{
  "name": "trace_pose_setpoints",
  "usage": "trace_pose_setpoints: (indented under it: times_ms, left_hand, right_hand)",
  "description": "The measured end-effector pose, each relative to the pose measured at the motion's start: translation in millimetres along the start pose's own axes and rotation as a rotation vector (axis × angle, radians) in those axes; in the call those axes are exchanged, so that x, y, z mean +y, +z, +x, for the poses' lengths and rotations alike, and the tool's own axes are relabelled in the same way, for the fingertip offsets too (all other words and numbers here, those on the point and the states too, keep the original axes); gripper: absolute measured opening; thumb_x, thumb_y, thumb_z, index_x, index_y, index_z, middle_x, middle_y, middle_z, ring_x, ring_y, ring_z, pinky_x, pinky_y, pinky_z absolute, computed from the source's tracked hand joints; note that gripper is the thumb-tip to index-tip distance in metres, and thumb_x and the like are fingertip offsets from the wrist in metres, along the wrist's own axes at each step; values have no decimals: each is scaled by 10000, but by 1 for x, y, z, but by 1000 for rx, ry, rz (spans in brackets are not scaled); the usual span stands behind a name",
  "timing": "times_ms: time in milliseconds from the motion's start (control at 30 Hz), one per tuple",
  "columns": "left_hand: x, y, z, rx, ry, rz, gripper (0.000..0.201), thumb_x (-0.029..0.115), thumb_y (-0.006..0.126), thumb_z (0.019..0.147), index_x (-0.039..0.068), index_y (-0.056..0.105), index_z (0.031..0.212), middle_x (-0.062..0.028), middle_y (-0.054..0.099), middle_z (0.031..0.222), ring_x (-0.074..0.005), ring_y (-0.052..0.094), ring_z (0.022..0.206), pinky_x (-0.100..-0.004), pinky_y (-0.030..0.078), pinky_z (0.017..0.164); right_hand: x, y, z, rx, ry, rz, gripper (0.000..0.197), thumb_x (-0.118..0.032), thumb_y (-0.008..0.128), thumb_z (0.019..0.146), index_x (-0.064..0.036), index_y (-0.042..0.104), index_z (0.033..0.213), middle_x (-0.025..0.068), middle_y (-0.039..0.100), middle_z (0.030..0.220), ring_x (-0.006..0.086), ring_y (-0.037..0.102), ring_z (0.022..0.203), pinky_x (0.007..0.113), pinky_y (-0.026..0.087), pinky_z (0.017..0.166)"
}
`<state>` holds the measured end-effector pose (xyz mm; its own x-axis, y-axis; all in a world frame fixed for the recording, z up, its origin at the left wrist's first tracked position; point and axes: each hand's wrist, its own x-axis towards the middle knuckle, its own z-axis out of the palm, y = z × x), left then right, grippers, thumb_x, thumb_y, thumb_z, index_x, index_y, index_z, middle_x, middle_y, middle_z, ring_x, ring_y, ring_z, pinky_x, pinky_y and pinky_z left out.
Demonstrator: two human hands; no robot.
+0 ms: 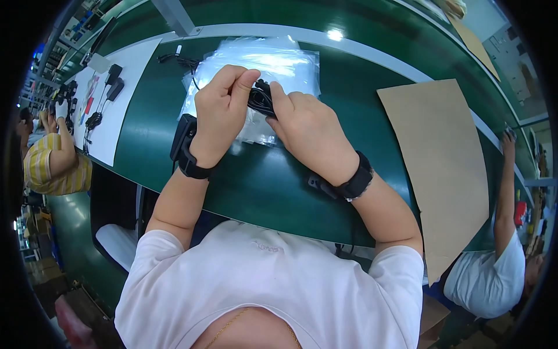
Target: The person picks up a power adapter and its cord, wraps the cord around the adapter, and slides them into a plastic bag. They then repeat the process with a second adapter and cord, placing the bagged unit on the table.
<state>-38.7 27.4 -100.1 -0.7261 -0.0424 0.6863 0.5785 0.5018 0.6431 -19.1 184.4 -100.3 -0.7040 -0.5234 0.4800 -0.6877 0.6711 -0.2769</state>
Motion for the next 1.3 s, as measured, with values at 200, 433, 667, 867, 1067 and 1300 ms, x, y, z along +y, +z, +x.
trace_pose_setpoints:
  times_ms: [200, 433, 667, 867, 1067, 1300]
  left_hand:
    - [9, 7, 4, -89, 475, 307, 48, 109, 637, 765, 69, 613, 757, -69, 539, 564, -189, 521, 489, -278, 412, 449]
    - [37, 19, 6, -93, 316, 161, 114, 146, 627, 785, 62, 586, 720, -64, 560, 586, -223, 534, 494, -298, 418, 449]
    - [50, 45, 17, 90, 704, -28, 65, 59, 585, 739, 61, 558, 798, -60, 538, 605, -224, 539, 515, -308, 435, 455]
    - [60, 54, 8, 90, 455, -125, 97, 106, 638, 779, 21, 590, 777, -116, 532, 579, -266, 524, 484, -320, 412, 444]
    - [65, 34, 17, 75, 343, 58, 380, 349, 682, 719, 43, 528, 884, -130, 542, 724, -285, 540, 654, -388, 433, 569]
    - [11, 16, 73, -230, -248, -586, 690, 549, 503, 821, -46, 428, 1163, -118, 553, 925, -155, 519, 849, -275, 431, 756]
  right_hand:
    - [5, 2, 1, -100, -74, -231, 350, -94, 623, 733, 25, 497, 1037, 165, 569, 776, 300, 550, 645, 353, 449, 556]
    - [24, -25, 21, -94, 700, 1327, 158, -110, 537, 825, 20, 515, 910, 7, 560, 710, 91, 523, 605, 245, 440, 569]
    - [11, -16, 21, 593, 138, 1452, 246, -130, 563, 849, 1, 526, 1054, 78, 605, 913, 111, 560, 827, 230, 447, 705]
    - [19, -39, 30, 386, 394, 843, 228, -126, 599, 819, -2, 516, 991, 27, 548, 813, 95, 527, 660, 232, 450, 577]
    - [31, -43, 40, 619, 490, 986, 262, -188, 620, 821, 26, 536, 948, 32, 569, 738, 88, 532, 614, 236, 473, 527]
    - [6, -43, 36, 229, 529, 1010, 223, -179, 585, 841, -3, 529, 965, 34, 560, 703, 88, 491, 520, 205, 396, 469]
